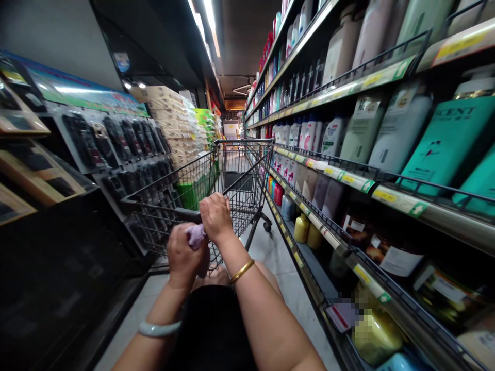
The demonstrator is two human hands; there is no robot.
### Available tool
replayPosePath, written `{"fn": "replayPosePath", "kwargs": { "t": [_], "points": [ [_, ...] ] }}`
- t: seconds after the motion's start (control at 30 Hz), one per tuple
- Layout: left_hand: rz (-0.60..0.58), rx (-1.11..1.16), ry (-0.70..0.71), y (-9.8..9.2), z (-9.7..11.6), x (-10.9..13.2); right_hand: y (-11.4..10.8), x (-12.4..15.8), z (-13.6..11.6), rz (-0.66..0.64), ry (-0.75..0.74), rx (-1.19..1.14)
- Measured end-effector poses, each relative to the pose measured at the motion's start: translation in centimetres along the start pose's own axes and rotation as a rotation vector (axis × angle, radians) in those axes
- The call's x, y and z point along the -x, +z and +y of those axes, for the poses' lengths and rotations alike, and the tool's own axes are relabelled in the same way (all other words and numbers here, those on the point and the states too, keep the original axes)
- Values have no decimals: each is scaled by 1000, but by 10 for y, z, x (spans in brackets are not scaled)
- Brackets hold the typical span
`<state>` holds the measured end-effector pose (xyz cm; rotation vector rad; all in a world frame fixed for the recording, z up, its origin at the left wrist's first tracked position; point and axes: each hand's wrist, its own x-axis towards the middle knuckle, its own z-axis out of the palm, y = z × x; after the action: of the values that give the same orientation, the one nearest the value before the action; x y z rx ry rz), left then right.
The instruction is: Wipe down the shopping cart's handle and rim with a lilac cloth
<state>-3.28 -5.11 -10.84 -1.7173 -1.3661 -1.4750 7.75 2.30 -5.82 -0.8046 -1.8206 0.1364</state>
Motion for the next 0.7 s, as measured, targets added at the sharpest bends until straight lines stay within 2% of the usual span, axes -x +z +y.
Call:
{"fn": "replayPosePath", "kwargs": {
  "t": [0.07, 0.17, 0.23, 0.4, 0.47, 0.53, 0.7],
  "points": [
    [-150, -29, -9, 6, -6, 25, 0, 0, 0, -8, 4, 2],
    [-236, -44, -16, 7, -17, 49, -2, -1, 1, -23, -9, 1],
    [-201, -32, -50, 2, -24, 45, -6, -2, 2, -35, -50, -19],
    [21, -22, -110, -13, -26, -1, -18, -7, 13, -117, -182, -101],
    [32, -7, -92, -12, -22, -9, -23, -9, 17, -171, -215, -127],
    [-19, 1, -97, -6, -17, -4, -25, -10, 20, -209, -209, -126],
    [-112, -51, -146, 10, -15, 34, -25, -11, 16, -225, -138, -71]
  ]
}}
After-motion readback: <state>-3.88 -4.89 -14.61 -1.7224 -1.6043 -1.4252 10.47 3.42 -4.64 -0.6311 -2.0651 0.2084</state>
